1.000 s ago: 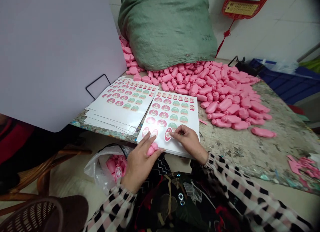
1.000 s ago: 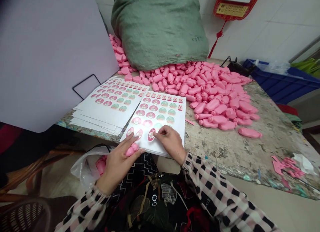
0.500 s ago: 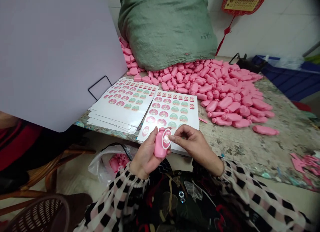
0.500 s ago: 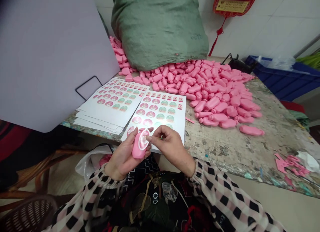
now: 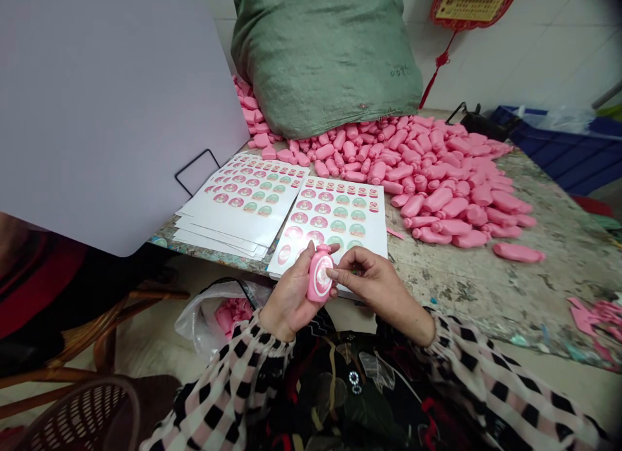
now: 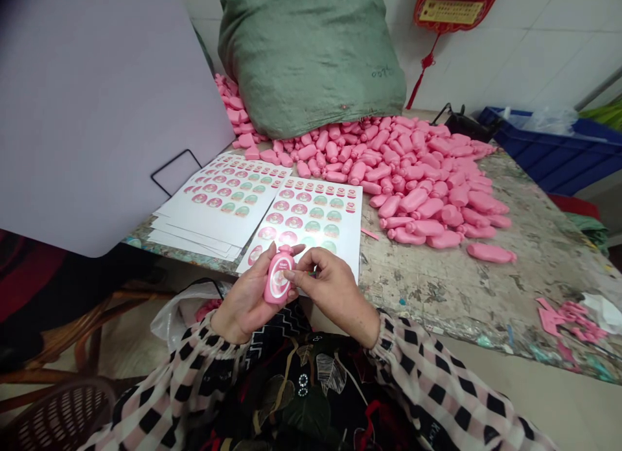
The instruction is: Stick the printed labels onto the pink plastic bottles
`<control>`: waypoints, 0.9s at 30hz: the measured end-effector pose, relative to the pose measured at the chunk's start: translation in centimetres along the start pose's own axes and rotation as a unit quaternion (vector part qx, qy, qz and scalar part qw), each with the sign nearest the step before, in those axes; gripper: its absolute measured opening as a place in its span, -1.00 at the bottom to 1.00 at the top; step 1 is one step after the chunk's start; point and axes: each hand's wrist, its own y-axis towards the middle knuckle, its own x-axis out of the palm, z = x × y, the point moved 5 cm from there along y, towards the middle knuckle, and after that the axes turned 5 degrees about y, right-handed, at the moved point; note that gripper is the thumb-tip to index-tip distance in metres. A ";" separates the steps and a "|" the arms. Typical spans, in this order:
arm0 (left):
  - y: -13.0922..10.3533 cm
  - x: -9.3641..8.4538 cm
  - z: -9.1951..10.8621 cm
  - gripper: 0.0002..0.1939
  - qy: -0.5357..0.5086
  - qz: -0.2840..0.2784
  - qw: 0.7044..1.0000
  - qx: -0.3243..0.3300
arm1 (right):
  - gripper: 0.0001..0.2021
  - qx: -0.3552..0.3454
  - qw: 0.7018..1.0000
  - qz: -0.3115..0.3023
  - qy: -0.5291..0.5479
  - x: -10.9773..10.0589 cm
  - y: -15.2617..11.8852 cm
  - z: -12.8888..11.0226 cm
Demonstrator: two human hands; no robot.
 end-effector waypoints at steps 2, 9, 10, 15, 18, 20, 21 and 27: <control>0.0 0.0 0.0 -0.59 0.004 0.001 1.000 0.005 | -0.76 0.000 1.000 -0.001 -0.004 0.1 0.0 0.1; 0.1 0.0 0.0 -0.55 0.032 0.012 0.999 0.022 | -0.78 0.005 1.000 -0.003 -0.001 0.3 -0.1 0.1; 0.0 0.0 0.0 -0.53 0.041 0.014 0.999 0.025 | -0.78 0.007 1.000 -0.004 0.005 0.3 -0.2 0.2; -0.8 0.0 0.1 -0.40 0.129 -0.011 0.992 0.013 | -0.77 0.021 1.000 -0.004 0.017 0.2 -0.4 0.7; -1.7 0.0 0.3 -0.47 0.206 -0.036 0.978 -0.007 | -0.79 0.015 1.000 0.002 -0.013 -0.1 -0.5 1.1; -2.2 0.1 0.4 -0.41 0.245 -0.051 0.968 -0.015 | -0.80 0.016 1.000 -0.008 -0.016 -0.1 -0.7 1.3; -2.3 0.1 0.5 -0.40 0.256 -0.057 0.965 -0.018 | -0.80 0.017 1.000 -0.013 -0.013 -0.1 -0.8 1.4; -2.3 0.3 -0.1 -0.47 0.267 -0.051 0.962 -0.027 | -0.79 0.016 0.999 -0.051 0.004 -0.3 -1.2 1.3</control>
